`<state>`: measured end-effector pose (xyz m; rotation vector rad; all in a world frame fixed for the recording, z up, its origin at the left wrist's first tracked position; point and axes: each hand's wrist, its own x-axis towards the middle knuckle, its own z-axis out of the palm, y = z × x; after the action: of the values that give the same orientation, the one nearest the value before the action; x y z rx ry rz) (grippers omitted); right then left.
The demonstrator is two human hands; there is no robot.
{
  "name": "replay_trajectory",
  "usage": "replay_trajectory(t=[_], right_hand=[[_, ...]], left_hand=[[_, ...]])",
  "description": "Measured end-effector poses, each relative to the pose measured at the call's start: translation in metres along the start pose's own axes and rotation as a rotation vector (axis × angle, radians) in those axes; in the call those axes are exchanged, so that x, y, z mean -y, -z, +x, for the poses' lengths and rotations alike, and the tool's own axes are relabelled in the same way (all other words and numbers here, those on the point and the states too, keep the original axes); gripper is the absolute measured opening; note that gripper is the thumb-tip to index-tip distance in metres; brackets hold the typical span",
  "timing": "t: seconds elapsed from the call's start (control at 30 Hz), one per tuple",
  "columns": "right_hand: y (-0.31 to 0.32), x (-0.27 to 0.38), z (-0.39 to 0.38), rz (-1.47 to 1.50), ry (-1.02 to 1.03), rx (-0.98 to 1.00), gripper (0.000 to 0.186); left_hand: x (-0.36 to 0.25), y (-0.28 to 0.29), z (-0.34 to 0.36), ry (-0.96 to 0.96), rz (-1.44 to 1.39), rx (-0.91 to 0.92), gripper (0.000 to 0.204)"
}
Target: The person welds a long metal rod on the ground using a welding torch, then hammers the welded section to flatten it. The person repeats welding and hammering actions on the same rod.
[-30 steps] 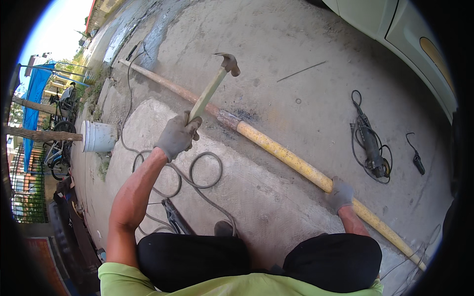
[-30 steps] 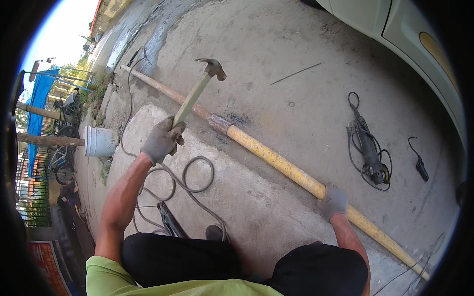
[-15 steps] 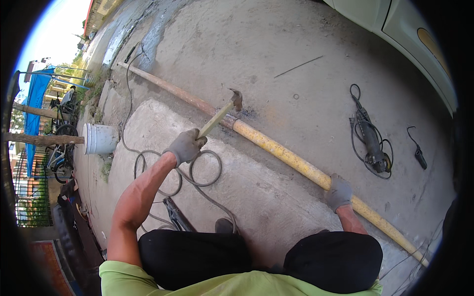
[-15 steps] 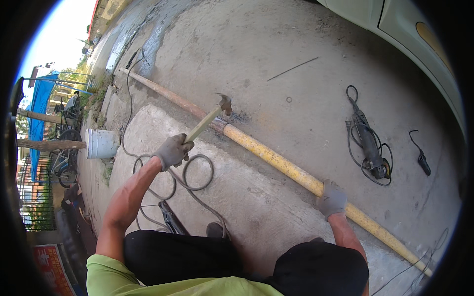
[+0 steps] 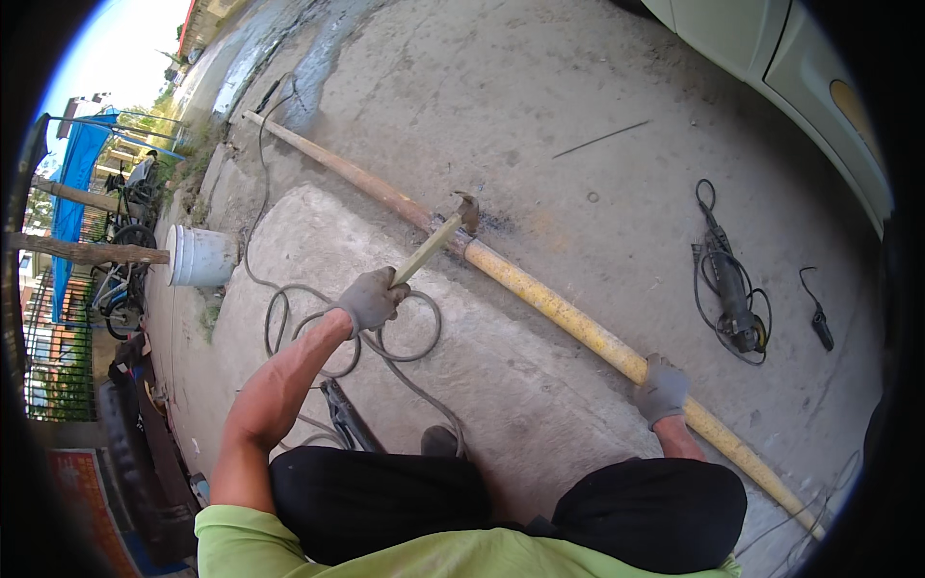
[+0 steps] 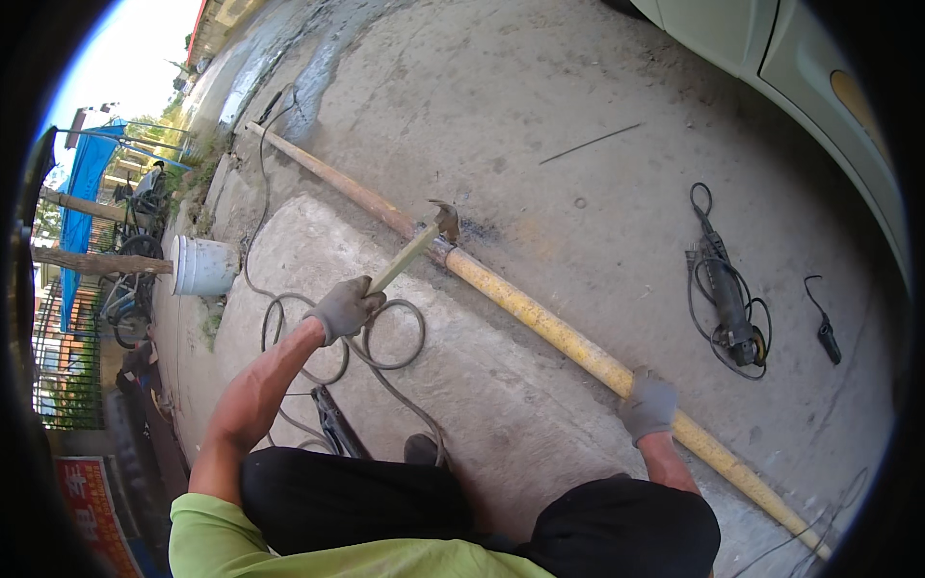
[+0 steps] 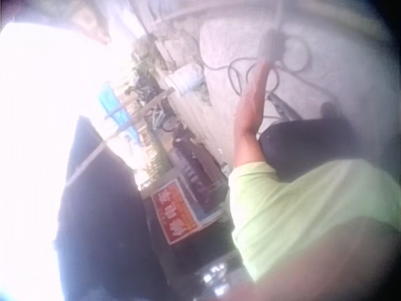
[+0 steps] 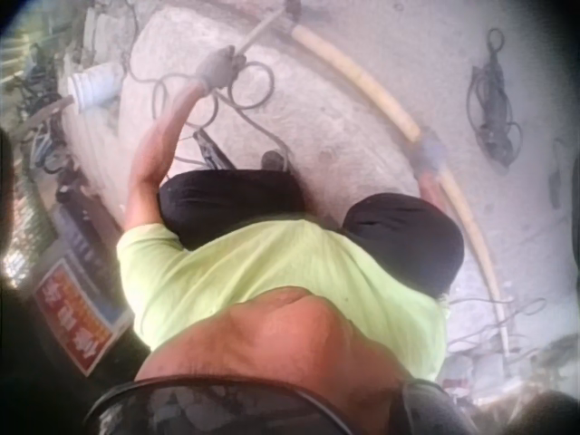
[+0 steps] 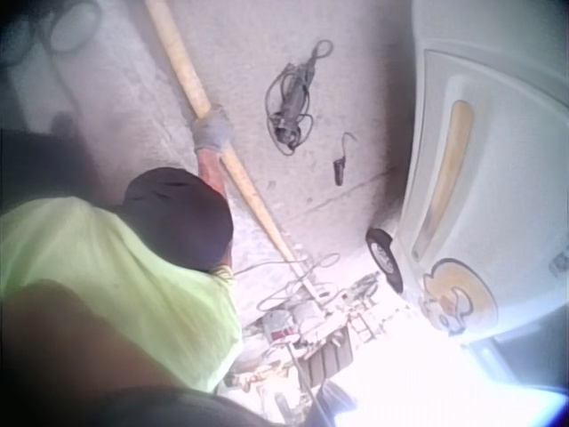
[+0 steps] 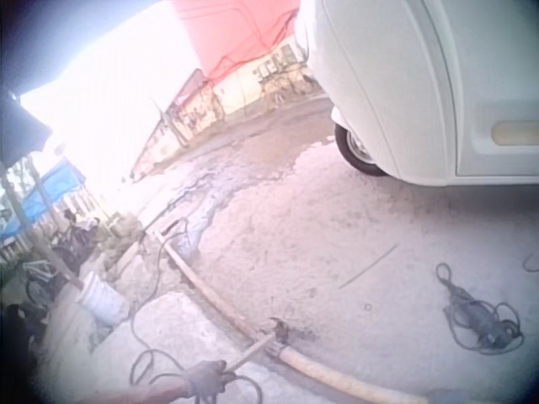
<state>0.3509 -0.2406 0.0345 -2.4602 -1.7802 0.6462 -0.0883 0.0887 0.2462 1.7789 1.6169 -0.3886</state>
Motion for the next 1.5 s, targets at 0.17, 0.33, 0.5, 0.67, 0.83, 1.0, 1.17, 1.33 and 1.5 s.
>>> replay_trajectory(t=[0.17, 0.33, 0.5, 0.67, 0.83, 1.0, 1.17, 1.33, 1.5], right_hand=[[-0.001, -0.004, -0.001, 0.020, 0.000, 0.011, 0.048], [-0.002, -0.001, 0.003, 0.023, 0.000, 0.050, 0.050], [0.002, 0.001, 0.002, 0.033, 0.007, 0.070, 0.049], [-0.006, -0.010, 0.001, 0.067, 0.028, 0.039, 0.044], [0.005, 0.004, 0.006, 0.045, 0.015, 0.099, 0.042], [0.009, 0.001, 0.005, 0.036, 0.002, 0.121, 0.043], [0.002, -0.004, 0.002, 0.039, 0.006, 0.088, 0.043], [-0.004, 0.003, 0.006, 0.040, 0.042, 0.069, 0.041], [-0.006, -0.008, 0.001, 0.047, 0.030, 0.061, 0.041]], left_hand=[[0.000, 0.006, -0.021, -0.021, -0.183, -0.115, 0.025], [0.021, 0.007, -0.051, 0.084, -0.285, -0.126, 0.026], [-0.014, 0.028, -0.069, 0.014, -0.426, -0.244, 0.027], [-0.040, 0.027, -0.052, -0.186, -0.346, -0.330, 0.030], [0.007, 0.001, 0.003, -0.091, 0.165, -0.120, 0.026], [-0.026, 0.023, -0.002, -0.130, -0.025, -0.178, 0.020], [-0.054, 0.031, -0.021, -0.181, -0.235, -0.297, 0.018], [0.049, -0.003, 0.026, -0.116, 0.278, -0.175, 0.025], [-0.022, 0.021, -0.003, 0.006, 0.022, -0.147, 0.026]])
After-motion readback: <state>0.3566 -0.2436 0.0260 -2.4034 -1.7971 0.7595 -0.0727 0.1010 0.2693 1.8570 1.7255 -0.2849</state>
